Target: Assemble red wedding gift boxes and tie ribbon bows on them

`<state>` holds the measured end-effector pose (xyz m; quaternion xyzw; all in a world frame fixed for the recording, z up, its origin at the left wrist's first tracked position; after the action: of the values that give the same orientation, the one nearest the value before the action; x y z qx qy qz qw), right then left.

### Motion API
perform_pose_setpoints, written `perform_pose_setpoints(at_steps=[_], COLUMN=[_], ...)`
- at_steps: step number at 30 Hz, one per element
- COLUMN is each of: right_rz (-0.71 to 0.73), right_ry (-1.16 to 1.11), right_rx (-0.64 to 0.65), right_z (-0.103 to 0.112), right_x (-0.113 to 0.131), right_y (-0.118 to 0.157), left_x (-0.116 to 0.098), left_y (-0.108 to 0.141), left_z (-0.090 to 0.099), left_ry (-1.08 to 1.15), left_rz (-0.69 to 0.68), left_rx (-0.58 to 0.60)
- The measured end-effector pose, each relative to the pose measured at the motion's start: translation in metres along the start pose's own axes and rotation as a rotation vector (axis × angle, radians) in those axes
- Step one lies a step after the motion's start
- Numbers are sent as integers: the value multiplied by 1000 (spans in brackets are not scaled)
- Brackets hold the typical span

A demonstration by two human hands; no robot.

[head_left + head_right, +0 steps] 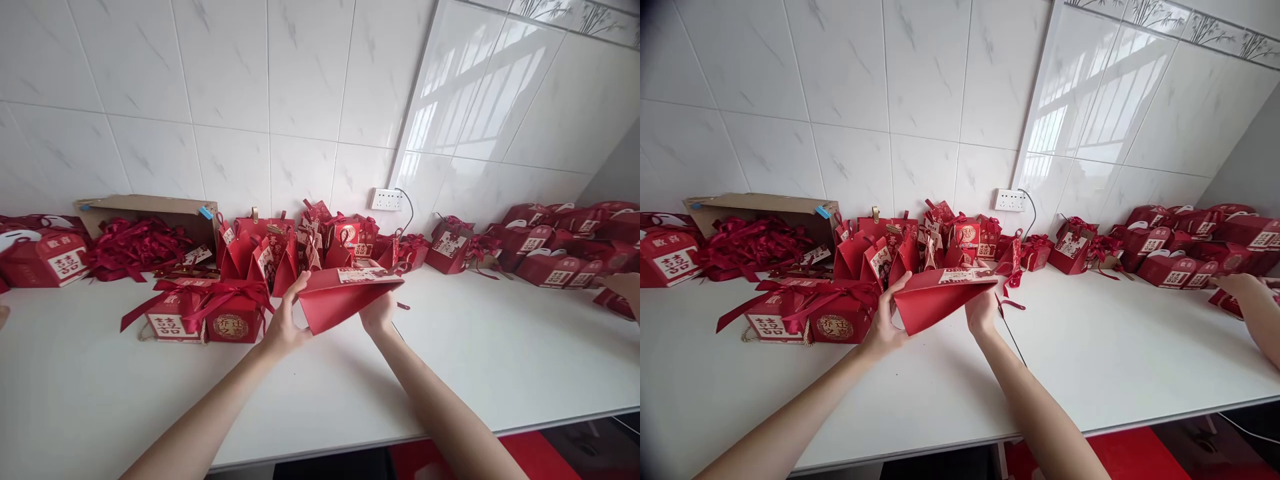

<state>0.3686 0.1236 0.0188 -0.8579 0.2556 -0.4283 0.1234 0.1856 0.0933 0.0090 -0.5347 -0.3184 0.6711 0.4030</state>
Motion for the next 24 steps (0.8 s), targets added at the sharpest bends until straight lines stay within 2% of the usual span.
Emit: perform_pose_setpoints(at_steps=[2,5,7,9,13,16,18,20,22,24], right_rz=[0,-66,-167,-311,-610,-669,-627,-527,-412,-255], right_ry=[34,137,165,121,-32,-41,15,158,302,410], right_rx=[31,139,179,168,50,72,123,153,160,101], right_z=[0,-4,-5,-5,0,3,5,10,15,20], right_x=[1,-1,-5,-12,-27,-35,-38,-35,-25,-9], right_y=[1,3,3,3,5,5,2,-3,-7,-10], left_x=[5,21,29,32,22,12,11,12,12,10], left_y=[-2,-3,-3,-3,-5,-4,-3,-3,-3,-1], left_z=[2,8,8,6,4,4,1,-5,-9,-1], left_ry=[93,265,372,444,488,437,367,294,148,-61], left_rz=[131,414,566,647,625,571,557,528,426,306], left_rx=[-68,-226,-275,-271,-191,-129,-107,-118,-133,-143])
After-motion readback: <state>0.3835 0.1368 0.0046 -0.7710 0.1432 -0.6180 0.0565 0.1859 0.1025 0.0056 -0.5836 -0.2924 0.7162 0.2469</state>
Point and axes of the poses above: each hand's wrist, its own y-axis away from the middle knuckle, its own z-axis out of the back of the hand, x = y × z, the point moved 5 cm from there along -y, towards the middle knuckle
